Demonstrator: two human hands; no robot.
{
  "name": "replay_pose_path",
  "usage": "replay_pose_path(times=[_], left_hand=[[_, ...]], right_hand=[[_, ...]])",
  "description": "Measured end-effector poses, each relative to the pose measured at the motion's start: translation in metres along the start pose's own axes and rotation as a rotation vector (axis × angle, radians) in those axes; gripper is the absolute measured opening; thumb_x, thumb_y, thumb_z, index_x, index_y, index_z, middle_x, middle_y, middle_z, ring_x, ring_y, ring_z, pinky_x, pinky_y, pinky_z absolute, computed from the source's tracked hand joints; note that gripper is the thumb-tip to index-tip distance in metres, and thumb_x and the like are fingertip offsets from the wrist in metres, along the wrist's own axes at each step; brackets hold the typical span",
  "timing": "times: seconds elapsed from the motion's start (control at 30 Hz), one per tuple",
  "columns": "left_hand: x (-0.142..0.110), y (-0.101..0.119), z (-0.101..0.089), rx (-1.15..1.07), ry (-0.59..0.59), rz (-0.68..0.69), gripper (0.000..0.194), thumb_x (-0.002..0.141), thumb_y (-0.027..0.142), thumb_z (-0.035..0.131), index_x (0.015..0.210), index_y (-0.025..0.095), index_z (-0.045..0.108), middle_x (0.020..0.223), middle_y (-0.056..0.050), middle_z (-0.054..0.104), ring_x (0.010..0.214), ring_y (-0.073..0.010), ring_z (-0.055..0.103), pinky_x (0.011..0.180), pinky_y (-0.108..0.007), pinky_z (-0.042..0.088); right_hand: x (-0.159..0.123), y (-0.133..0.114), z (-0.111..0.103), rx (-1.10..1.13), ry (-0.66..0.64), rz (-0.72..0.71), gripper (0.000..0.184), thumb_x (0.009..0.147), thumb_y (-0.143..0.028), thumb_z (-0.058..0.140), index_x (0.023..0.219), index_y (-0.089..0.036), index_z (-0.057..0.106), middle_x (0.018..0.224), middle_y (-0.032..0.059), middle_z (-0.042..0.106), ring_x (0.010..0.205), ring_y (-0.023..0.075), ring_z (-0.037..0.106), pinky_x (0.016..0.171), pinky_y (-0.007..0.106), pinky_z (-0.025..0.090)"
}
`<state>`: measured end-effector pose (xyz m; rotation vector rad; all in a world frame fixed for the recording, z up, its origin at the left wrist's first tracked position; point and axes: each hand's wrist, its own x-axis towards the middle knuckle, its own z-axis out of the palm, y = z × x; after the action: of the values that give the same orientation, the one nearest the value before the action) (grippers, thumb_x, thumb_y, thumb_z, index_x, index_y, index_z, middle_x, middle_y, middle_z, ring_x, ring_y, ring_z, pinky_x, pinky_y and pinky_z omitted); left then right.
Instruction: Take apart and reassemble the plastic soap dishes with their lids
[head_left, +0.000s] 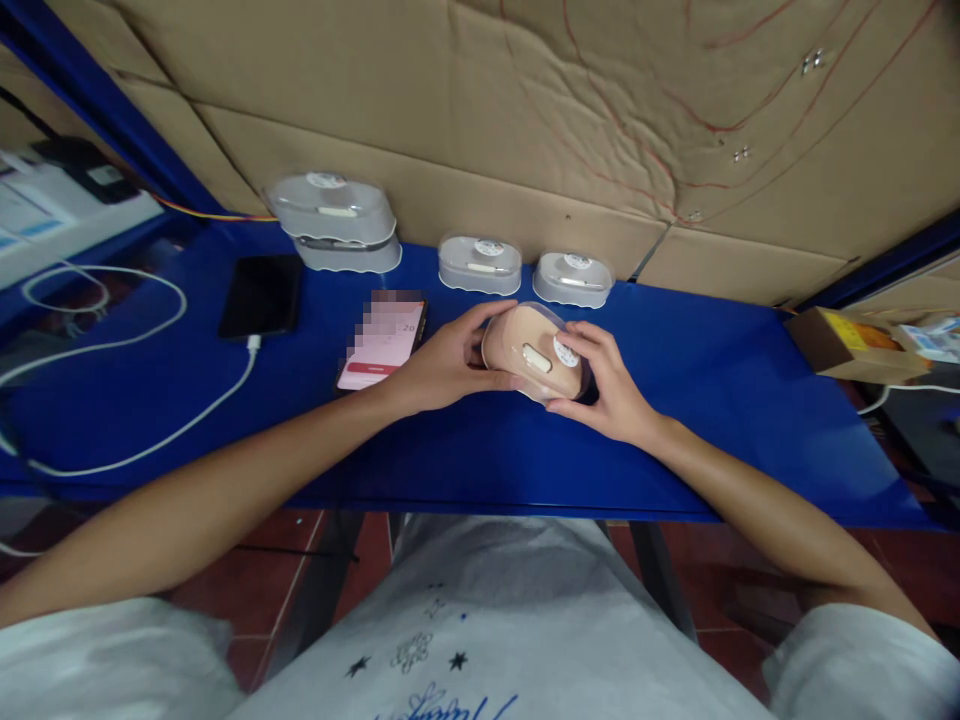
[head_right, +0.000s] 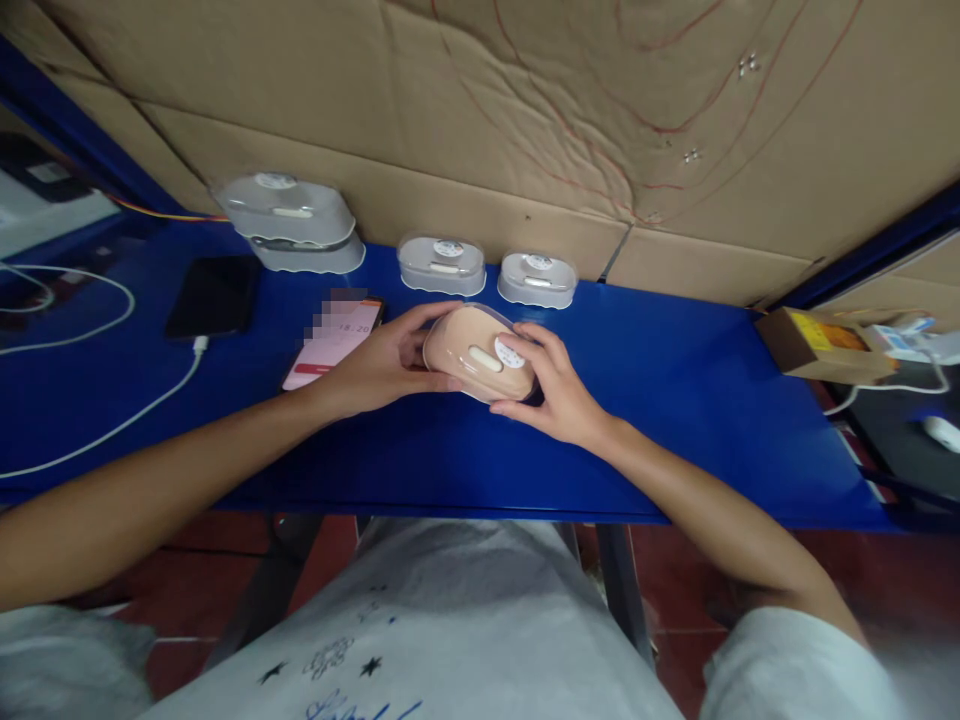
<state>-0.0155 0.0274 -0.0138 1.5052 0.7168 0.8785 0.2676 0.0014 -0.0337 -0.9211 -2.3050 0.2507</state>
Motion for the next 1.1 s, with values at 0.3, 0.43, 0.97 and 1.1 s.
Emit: replay_pose_path(times=[0.3, 0.43, 0.97, 1.1], left_hand=[[0.004, 0.012, -0.034, 0.598, -0.011, 0.128, 0.082, 0.097, 0.065, 0.063, 0.165, 0.025, 0.04, 0.173, -0.014, 0.039, 0.156, -0.0395, 0.039, 0.127, -0.06, 0.034], [0.011, 0.02, -0.071, 0.556, 0.148, 0.092, 0.075, 0.105, 0.074, 0.032, 0.168, 0.033, 0.033, 0.178, -0.009, 0.028, 0.159, -0.0395, 0.035, 0.12, -0.061, 0.043], [0.01, 0.021, -0.084, 0.577, 0.184, 0.01, 0.082, 0.101, 0.082, 0.022, 0.165, 0.034, 0.039, 0.172, -0.01, 0.04, 0.153, -0.0393, 0.044, 0.115, -0.06, 0.049], [0.01, 0.024, -0.078, 0.484, 0.266, 0.076, 0.081, 0.099, 0.084, 0.025, 0.159, 0.033, 0.046, 0.17, -0.007, 0.043, 0.149, -0.0365, 0.049, 0.104, -0.054, 0.058]], right_hand=[[0.003, 0.0, 0.004, -0.021, -0.113, 0.01, 0.096, 0.094, -0.062, 0.071, 0.17, -0.035, 0.019, 0.167, 0.0162, 0.031, 0.159, 0.04, 0.031, 0.127, 0.066, 0.036], [0.003, 0.003, 0.002, -0.028, -0.163, -0.011, 0.081, 0.1, -0.055, 0.066, 0.167, -0.033, 0.026, 0.168, 0.0163, 0.033, 0.158, 0.0385, 0.034, 0.126, 0.064, 0.038], [0.003, 0.003, -0.003, -0.035, -0.206, 0.005, 0.078, 0.102, -0.054, 0.064, 0.167, -0.03, 0.028, 0.169, 0.0174, 0.033, 0.159, 0.0383, 0.034, 0.126, 0.063, 0.037], [0.003, 0.004, -0.003, -0.041, -0.2, -0.014, 0.08, 0.101, -0.054, 0.065, 0.168, -0.032, 0.026, 0.17, 0.0165, 0.033, 0.159, 0.0393, 0.034, 0.126, 0.065, 0.037]])
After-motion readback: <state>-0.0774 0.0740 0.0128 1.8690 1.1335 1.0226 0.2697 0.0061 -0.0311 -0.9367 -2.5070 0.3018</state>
